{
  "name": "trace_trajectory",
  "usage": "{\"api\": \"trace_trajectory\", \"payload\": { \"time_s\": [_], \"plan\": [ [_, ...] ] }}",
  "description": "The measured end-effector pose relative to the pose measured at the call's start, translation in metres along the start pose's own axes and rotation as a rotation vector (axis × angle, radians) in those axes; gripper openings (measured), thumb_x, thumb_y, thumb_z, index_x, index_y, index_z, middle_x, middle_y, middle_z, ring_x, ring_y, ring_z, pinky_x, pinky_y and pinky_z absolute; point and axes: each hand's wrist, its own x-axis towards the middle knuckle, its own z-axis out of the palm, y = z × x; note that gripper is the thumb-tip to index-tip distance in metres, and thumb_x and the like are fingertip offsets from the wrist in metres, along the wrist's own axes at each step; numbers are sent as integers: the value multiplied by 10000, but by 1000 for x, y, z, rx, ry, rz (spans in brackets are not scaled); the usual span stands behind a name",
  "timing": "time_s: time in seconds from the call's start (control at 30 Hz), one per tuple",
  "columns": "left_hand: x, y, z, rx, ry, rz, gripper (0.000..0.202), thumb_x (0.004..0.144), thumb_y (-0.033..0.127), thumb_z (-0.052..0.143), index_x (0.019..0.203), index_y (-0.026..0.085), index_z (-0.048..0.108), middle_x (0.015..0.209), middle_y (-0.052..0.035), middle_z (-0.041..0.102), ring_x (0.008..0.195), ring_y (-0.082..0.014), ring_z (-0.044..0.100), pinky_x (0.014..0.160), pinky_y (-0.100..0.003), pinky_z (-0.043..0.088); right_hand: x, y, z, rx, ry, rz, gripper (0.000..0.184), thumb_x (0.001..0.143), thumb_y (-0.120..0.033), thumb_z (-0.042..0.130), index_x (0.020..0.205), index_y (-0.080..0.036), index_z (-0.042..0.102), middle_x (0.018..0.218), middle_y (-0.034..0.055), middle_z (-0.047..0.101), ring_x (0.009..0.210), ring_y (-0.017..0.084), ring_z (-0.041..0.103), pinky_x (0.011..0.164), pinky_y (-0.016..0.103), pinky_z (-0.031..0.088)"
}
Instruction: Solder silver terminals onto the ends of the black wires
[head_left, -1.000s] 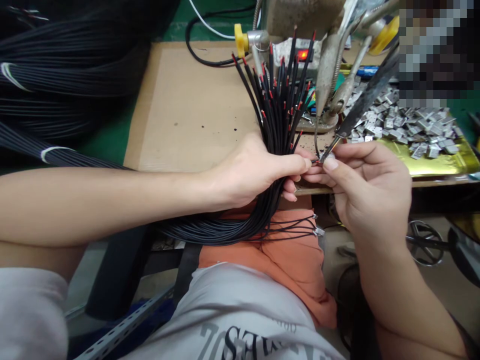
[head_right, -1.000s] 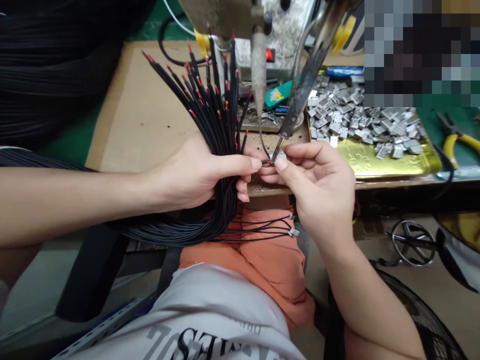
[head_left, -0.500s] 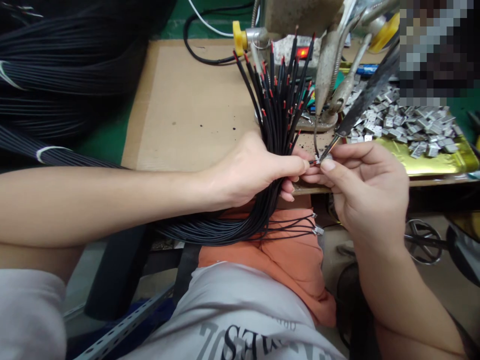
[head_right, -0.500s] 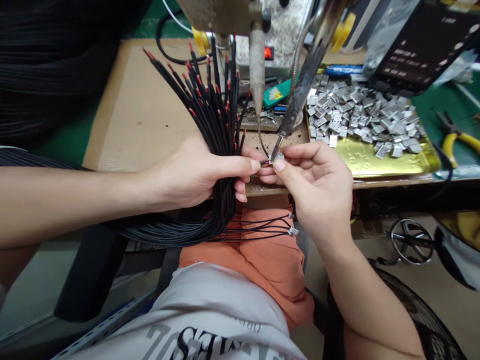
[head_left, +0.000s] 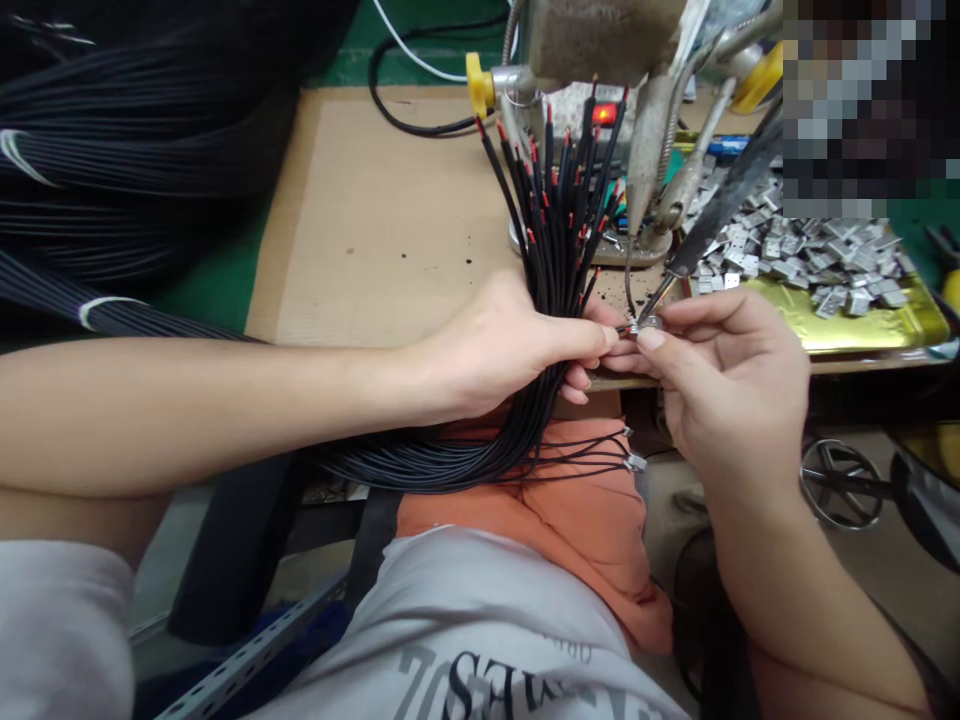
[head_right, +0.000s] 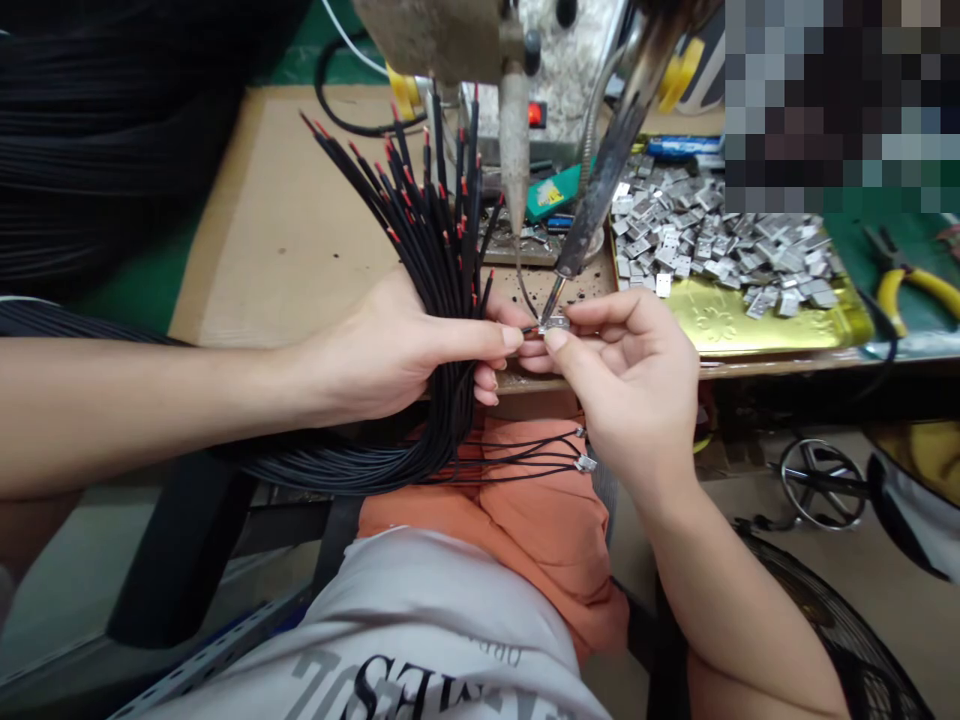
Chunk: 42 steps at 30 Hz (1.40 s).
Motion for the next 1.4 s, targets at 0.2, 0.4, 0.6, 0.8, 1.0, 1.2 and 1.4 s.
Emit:
{"api": "trace_trajectory", "payload": {
  "time_s": [0.2,0.4,0.6,0.8,1.0,1.2,1.4],
  "plan": [
    [-1,2,0,32,-55,-49,129,886,-1,781,844,121,780,735,-16,765,535,-83,685,526,-176,625,-1,-5,-1,-6,-18,44,269,890,-119,916,1011,-249,713,812,-37,796,688,191,861,701,282,766],
    [-3,4,2,46,-59,-53,147,894,-32,763,856,109,783,731,-10,772,559,-79,696,549,-172,628,-4,-11,-1,108,-78,131,292,861,-104,936,954,-241,695,792,-39,814,708,163,861,724,234,748],
    [-8,7,4,87,-54,-60,197,890,-62,733,800,110,766,635,12,734,515,-74,662,531,-163,580,-12,-14,-4,116,-132,239,285,904,-238,972,948,-237,690,785,-6,839,737,216,885,664,280,762],
    [-11,11,5,130,-92,-56,283,885,-85,678,718,127,761,607,35,706,528,-53,624,546,-134,530,-15,-15,-4,156,-147,270,250,913,-205,957,942,-240,711,749,-20,821,735,185,879,613,204,724],
    [-11,11,4,166,-128,-55,214,895,-26,720,776,143,777,635,39,724,548,-64,630,562,-149,525,-13,-16,-3,212,-169,283,284,878,-199,979,922,-223,700,741,-16,817,728,186,877,570,181,702],
    [-10,8,2,182,-127,-35,184,900,-24,733,828,133,796,627,38,723,551,-68,637,555,-152,521,-13,-15,-4,214,-174,289,281,870,-198,982,923,-227,707,735,-16,816,719,191,874,545,179,692],
    [-11,9,-1,230,-194,10,178,912,5,732,829,134,822,666,30,752,582,-68,631,563,-153,513,-14,-21,-3,236,-165,329,250,844,-146,967,861,-204,724,723,13,824,676,169,851,587,181,694]
  ]
}}
